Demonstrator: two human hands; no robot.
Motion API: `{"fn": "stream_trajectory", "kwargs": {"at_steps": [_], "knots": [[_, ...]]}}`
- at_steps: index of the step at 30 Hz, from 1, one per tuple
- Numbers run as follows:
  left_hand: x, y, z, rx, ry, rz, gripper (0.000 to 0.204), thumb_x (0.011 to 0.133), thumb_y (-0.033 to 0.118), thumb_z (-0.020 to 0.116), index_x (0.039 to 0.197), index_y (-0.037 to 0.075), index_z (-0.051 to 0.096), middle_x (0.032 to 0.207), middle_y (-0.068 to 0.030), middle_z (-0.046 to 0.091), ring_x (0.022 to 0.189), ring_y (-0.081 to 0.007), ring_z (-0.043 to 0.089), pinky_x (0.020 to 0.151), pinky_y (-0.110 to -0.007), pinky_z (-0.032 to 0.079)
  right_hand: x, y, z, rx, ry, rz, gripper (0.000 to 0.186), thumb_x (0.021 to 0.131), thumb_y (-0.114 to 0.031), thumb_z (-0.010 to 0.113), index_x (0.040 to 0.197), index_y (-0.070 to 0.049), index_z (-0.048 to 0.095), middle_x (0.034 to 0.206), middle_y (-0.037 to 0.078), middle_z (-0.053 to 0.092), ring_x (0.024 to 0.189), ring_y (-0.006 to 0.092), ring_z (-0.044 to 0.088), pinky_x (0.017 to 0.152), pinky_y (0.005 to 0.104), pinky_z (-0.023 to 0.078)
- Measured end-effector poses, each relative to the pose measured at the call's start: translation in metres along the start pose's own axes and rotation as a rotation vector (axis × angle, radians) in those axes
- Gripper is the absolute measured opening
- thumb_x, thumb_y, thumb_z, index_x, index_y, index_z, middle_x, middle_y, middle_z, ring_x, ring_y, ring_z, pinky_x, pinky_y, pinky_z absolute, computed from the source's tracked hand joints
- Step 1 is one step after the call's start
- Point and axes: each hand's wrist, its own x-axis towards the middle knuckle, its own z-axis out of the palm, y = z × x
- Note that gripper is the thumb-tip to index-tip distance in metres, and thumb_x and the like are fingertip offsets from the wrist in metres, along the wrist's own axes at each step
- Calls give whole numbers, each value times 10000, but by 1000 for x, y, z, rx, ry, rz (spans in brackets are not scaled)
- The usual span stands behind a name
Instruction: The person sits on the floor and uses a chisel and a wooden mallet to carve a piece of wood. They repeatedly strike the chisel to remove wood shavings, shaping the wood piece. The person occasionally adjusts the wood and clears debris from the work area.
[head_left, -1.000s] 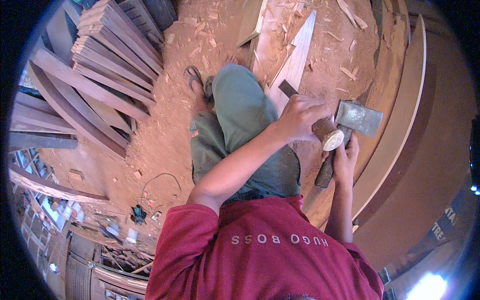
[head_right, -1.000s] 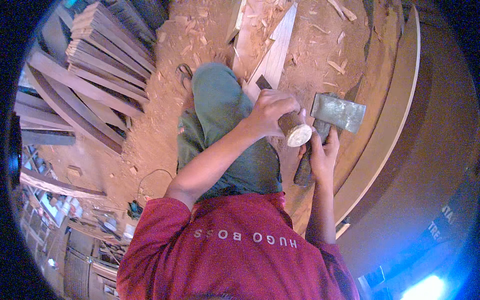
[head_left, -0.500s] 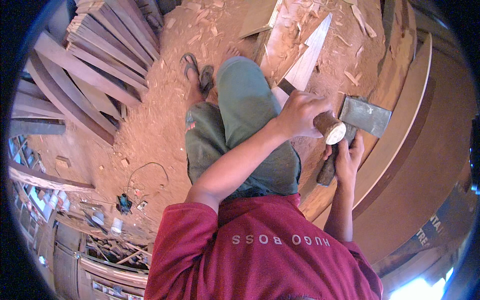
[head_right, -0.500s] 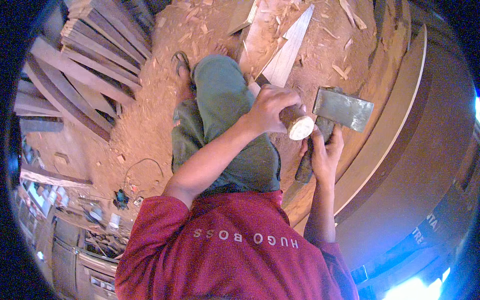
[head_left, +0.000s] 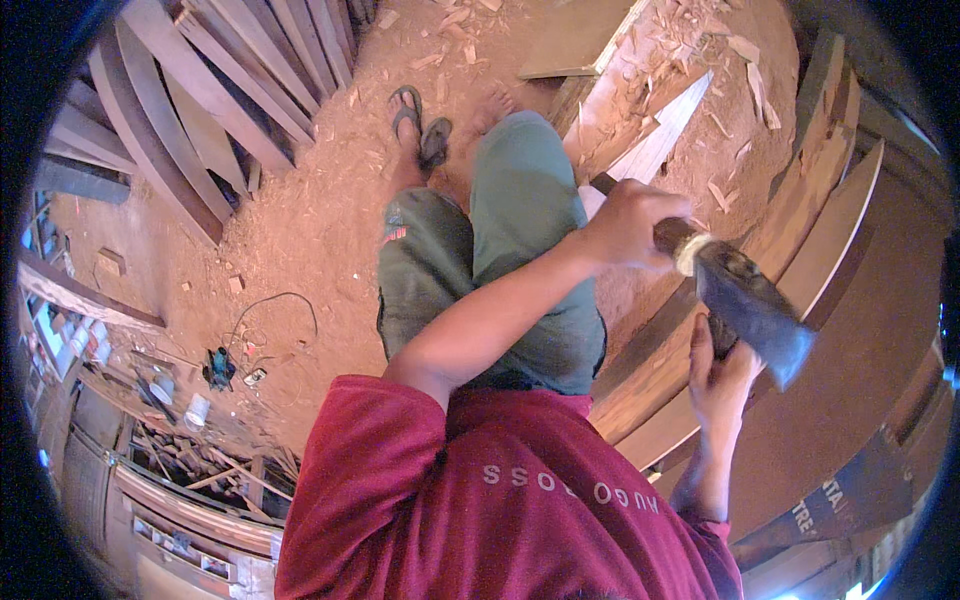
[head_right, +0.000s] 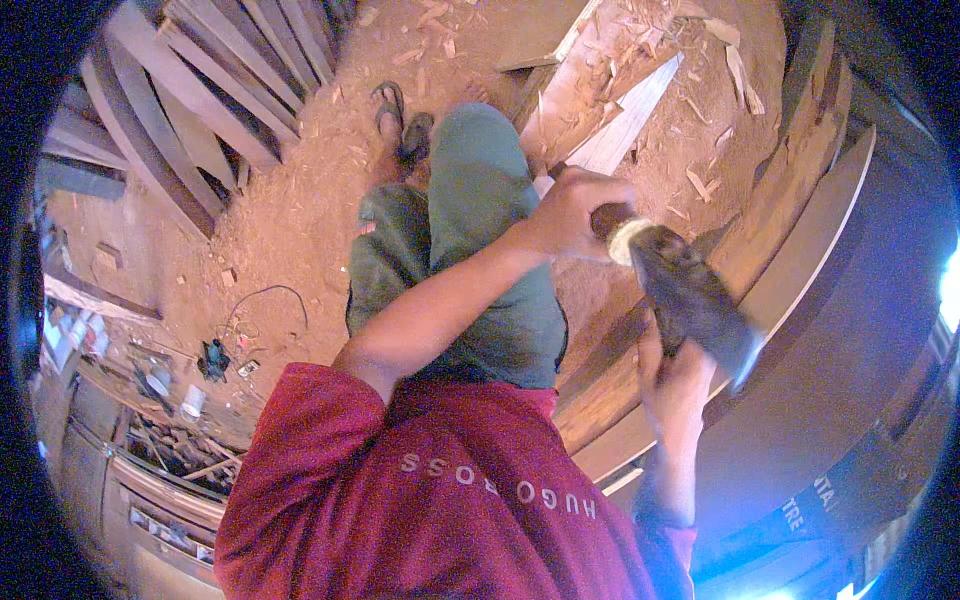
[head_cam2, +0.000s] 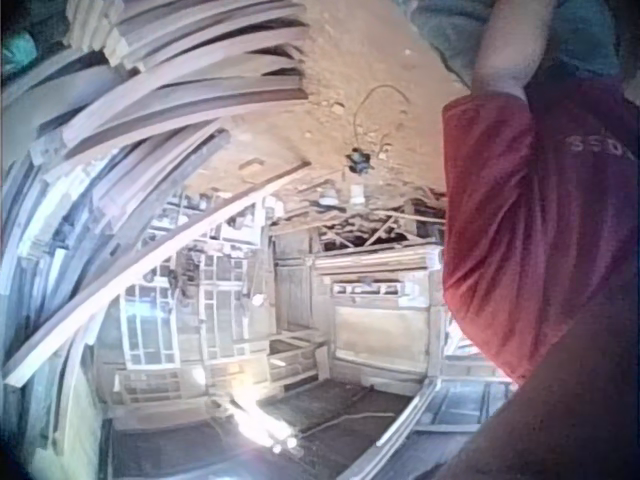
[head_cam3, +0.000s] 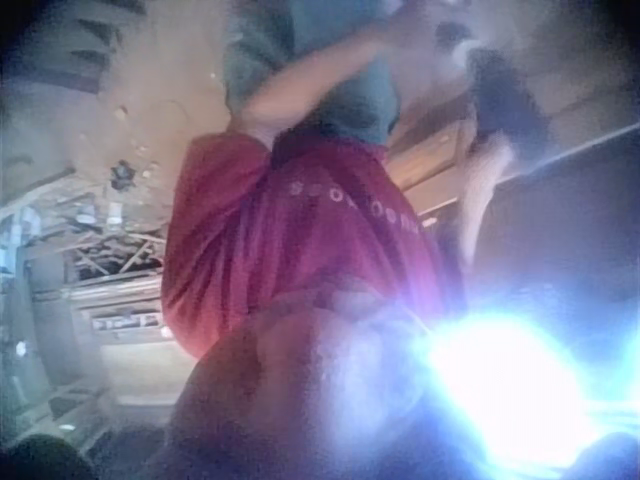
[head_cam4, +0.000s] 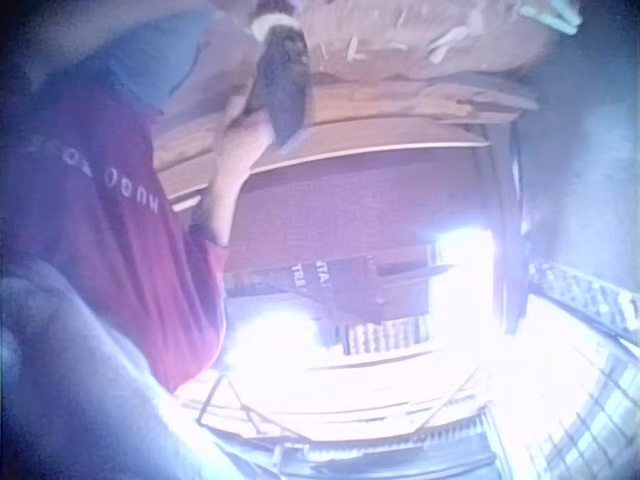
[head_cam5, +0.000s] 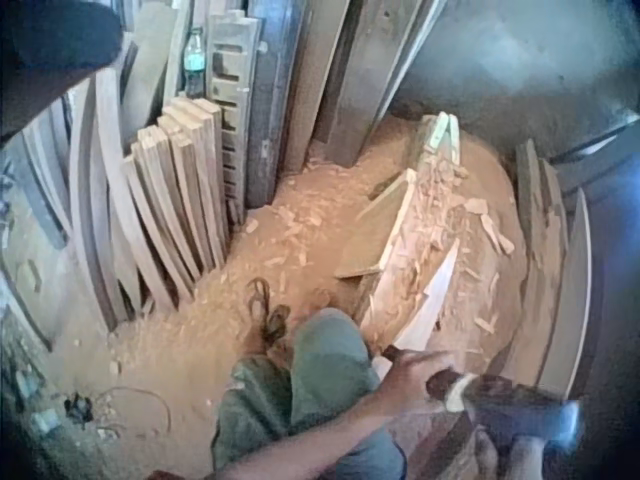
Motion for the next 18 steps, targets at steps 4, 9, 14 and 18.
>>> {"fn": "stream_trajectory", "kwargs": {"at_steps": [4,9,14,18], "knots": [[-2,-5,3,46,50,58,333,569,217,807,817,86,626,716,-125,642,662,-324,660,589,-412,495,1,-7,-8,10,143,228,253,962,-240,653,969,-3,565,828,142,620,632,235,565,582,350,502],[-5,-10,7,22,76,57,323,578,216,803,807,82,620,716,-127,634,660,-327,656,582,-411,492,1,-10,-3,458,120,-425,232,960,-220,656,1010,0,604,734,94,577,564,213,540,544,276,457],[6,-6,-2,66,111,84,319,587,203,807,807,72,617,701,-135,630,662,-333,659,588,-416,502,-7,8,5,-124,-67,-84,248,961,-198,662,1087,8,605,884,138,631,662,221,612,588,310,506],[29,13,0,-59,262,-43,314,597,242,823,784,79,631,678,-122,638,663,-328,678,598,-414,527,-22,12,2,330,141,110,206,956,-125,667,1069,14,567,778,84,638,611,138,619,540,258,492]]}}
